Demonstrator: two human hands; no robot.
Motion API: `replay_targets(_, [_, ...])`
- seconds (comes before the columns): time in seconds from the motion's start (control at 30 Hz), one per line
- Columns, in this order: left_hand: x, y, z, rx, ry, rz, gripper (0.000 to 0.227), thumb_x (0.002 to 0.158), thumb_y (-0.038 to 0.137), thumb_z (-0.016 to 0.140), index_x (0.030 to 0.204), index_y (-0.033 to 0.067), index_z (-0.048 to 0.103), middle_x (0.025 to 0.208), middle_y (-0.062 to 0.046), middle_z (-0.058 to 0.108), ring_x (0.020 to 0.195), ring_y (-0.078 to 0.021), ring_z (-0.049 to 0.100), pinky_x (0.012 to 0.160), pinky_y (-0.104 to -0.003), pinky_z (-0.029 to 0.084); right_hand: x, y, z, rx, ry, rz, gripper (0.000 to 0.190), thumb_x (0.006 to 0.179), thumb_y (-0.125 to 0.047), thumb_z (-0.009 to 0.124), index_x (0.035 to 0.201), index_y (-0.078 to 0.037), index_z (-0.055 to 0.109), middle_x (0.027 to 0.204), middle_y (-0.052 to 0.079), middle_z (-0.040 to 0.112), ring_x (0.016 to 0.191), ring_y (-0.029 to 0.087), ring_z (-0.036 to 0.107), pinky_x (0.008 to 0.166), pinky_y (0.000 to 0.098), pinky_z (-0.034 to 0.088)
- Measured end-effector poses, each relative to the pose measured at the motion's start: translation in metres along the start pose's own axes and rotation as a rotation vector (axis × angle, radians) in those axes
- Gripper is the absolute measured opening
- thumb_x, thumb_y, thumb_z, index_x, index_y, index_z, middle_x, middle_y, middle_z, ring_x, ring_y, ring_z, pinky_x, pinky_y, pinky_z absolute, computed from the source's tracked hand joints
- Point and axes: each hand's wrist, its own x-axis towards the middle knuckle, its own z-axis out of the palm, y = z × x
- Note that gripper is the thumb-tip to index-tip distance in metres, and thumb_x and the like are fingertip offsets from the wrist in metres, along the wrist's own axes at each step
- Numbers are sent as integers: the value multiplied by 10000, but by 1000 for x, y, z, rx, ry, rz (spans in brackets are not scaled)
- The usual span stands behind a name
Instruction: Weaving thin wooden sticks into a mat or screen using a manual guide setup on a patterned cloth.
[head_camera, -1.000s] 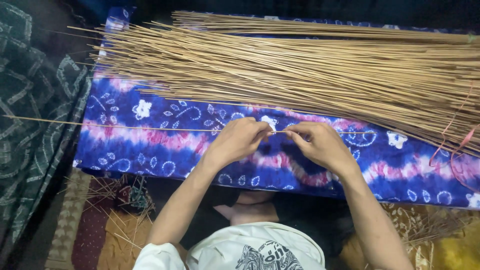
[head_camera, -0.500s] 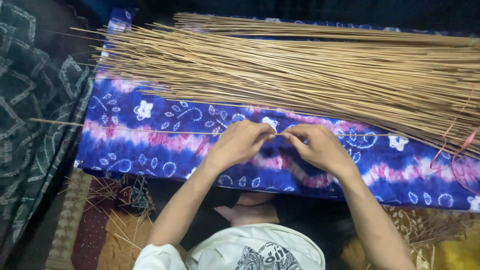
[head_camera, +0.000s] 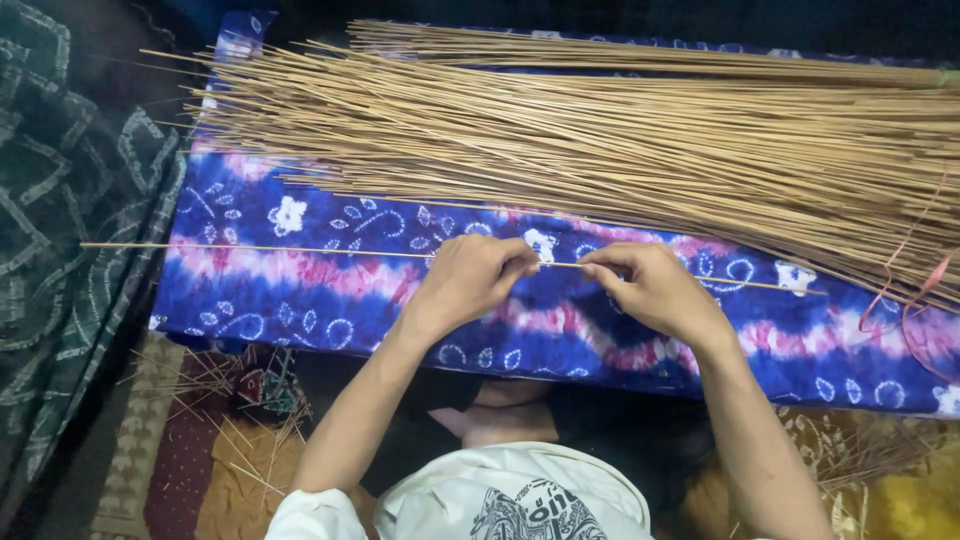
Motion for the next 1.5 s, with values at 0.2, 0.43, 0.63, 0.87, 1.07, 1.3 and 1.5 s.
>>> replay_targets(0.2, [-4, 3, -14, -109, -60, -26, 134, 938, 217, 634, 984, 177, 754, 791, -34, 795, 842, -373, 750, 749, -517, 567, -9, -13, -15, -52, -41, 64, 237, 943, -138, 639, 1102, -143, 814, 954, 136, 809, 907, 357, 750, 811, 453, 563])
replay_targets(0.43, [-3, 4, -12, -60, -27, -24, 105, 927, 238, 645, 947, 214, 745, 767, 17, 790, 809, -343, 753, 732, -492, 575, -5, -8, -9, 9, -42, 84, 266, 953, -134, 613, 1133, -149, 808, 964, 125, 814, 894, 317, 753, 818, 428, 561])
replay_targets(0.63, [-3, 4, -12, -69, -7, -38, 98, 919, 204, 645, 930, 205, 742, 764, 29, 790, 779, -314, 758, 722, -449, 577, 1, -6, -1, -11, -15, -6, 261, 944, -136, 632, 1147, -154, 795, 947, 109, 802, 882, 304, 749, 822, 423, 567])
replay_targets(0.87, [-4, -2, -10, -75, -18, -38, 102, 904, 204, 652, 935, 208, 750, 774, 10, 791, 795, -362, 741, 723, -486, 570, 2, -11, -1, -24, -10, -51, 277, 923, -95, 620, 1136, -138, 791, 925, 118, 799, 873, 321, 755, 818, 431, 574])
replay_targets(1.07, [1, -5, -6, -83, -14, -38, 102, 898, 207, 656, 933, 214, 752, 774, -2, 789, 772, -362, 739, 720, -478, 570, 6, -22, 1, -61, -13, -63, 281, 913, -77, 619, 1134, -123, 786, 931, 119, 798, 874, 320, 755, 825, 424, 573])
replay_targets(1.3, [0, 7, -3, -68, -18, -15, 113, 933, 230, 639, 953, 185, 741, 804, -58, 790, 798, -389, 741, 724, -505, 571, 7, -26, 11, -41, -40, -45, 287, 918, -96, 608, 1133, -151, 790, 936, 113, 800, 883, 329, 752, 822, 436, 563])
replay_targets(1.5, [4, 0, 9, 26, -15, -35, 131, 947, 243, 625, 968, 182, 739, 778, -43, 778, 771, -346, 751, 697, -482, 575, 7, -24, 17, -132, -2, -64, 269, 927, -125, 615, 1127, -176, 787, 937, 73, 793, 892, 307, 746, 812, 421, 564])
